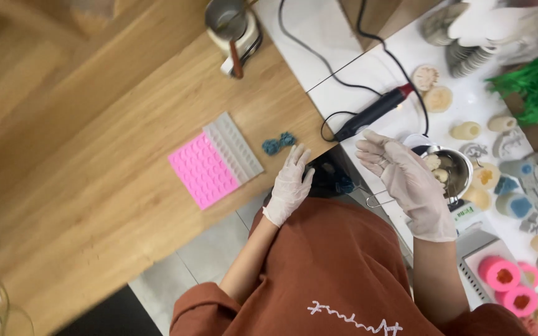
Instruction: The recorder uses a heat gun to melt wax in a small pitcher, then pours it into silicone flower-shaped molds, and cleans up small wax pieces.
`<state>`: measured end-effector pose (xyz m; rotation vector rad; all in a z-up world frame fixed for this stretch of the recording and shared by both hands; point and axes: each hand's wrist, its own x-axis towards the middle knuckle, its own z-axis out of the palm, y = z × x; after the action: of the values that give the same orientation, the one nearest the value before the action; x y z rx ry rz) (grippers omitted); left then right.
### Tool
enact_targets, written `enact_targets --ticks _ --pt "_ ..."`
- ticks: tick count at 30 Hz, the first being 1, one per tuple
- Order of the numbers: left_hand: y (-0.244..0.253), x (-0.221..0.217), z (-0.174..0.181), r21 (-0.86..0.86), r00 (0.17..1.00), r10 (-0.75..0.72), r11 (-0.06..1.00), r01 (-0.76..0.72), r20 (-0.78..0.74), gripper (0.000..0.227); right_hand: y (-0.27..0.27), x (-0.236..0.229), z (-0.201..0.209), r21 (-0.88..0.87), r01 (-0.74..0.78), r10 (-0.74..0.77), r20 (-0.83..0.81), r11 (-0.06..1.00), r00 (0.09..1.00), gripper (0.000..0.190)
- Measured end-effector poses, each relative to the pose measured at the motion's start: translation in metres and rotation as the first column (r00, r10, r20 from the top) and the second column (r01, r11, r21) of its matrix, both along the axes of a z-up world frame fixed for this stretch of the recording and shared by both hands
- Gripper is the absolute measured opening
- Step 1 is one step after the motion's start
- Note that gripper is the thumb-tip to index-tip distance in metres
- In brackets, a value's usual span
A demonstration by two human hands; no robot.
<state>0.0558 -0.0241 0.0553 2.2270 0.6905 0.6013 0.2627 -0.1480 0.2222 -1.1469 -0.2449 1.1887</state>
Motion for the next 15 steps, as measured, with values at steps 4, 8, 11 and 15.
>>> enact_targets --ticks 4,8,11,15 --pt "0.019 0.018 0.032 -0.087 0.975 -0.219 0.971 0.222 0.047 0.058 -0.006 -0.001 0.002 -0.038 0.195 -0.196 -0.009 0.98 0.981 0.052" --pt "0.031 0.022 0.047 0.008 0.91 -0.413 0.911 0.413 -0.025 0.06 -0.055 -0.027 0.029 0.014 0.418 -0.417 0.106 0.908 0.903 0.052" --pt "0.034 0.024 0.058 -0.03 0.83 -0.552 0.831 0.556 0.083 0.053 -0.121 -0.069 0.049 -0.067 0.643 -0.619 0.213 0.763 0.756 0.054" --pt "0.032 0.035 0.075 -0.169 0.711 -0.691 0.691 0.703 0.133 0.039 -0.19 -0.147 0.053 -0.066 0.918 -0.878 0.271 0.392 0.395 0.047"
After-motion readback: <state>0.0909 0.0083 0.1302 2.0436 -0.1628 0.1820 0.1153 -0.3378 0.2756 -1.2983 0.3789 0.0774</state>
